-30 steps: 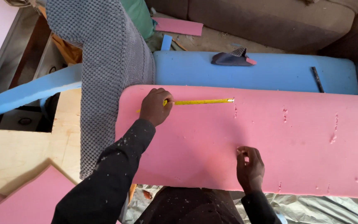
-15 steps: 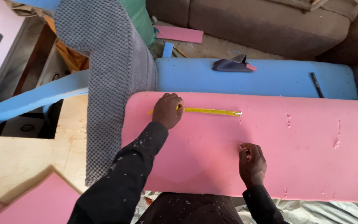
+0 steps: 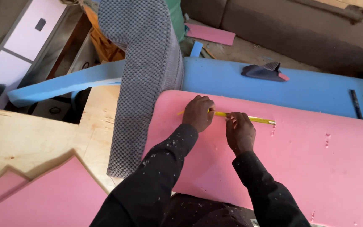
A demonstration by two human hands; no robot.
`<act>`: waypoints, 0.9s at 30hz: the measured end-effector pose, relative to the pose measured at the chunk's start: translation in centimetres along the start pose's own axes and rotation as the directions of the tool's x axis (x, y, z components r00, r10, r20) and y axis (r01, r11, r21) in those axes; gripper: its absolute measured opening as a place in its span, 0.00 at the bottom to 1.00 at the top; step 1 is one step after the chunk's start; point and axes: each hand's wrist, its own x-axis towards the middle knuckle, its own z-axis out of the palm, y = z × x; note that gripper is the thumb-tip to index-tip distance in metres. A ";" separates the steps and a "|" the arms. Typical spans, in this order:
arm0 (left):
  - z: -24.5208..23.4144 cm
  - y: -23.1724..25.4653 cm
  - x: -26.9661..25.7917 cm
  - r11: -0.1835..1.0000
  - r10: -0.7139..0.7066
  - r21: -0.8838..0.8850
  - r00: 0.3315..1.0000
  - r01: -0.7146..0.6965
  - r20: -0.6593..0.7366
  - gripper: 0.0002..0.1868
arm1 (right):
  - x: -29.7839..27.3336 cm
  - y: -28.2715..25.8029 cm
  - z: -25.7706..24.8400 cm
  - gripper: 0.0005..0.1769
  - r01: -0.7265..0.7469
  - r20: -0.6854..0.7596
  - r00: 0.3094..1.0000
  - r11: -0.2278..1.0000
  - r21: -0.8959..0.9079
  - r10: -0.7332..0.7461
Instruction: Measuring a piece of upholstery foam using a tape measure
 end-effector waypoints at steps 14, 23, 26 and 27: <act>0.2 -0.4 -0.5 0.996 -0.012 -0.086 1.000 0.010 -0.017 0.07 | 0.3 0.3 2.0 0.03 0.039 -0.052 0.998 0.996 -0.080 -0.043; -0.3 -0.3 -0.4 0.988 -0.054 -0.143 0.998 0.051 -0.016 0.08 | -2.1 0.2 1.5 0.03 0.143 -0.009 0.989 0.967 -0.211 -0.148; -0.4 -0.4 0.0 0.980 -0.088 -0.182 0.996 0.082 -0.024 0.07 | -2.9 0.3 1.5 0.03 0.130 -0.008 0.991 0.970 -0.206 -0.134; -0.3 -0.4 -0.1 0.975 -0.106 -0.198 0.994 0.099 -0.023 0.06 | -3.2 0.4 1.7 0.02 0.130 -0.020 0.990 0.973 -0.192 -0.136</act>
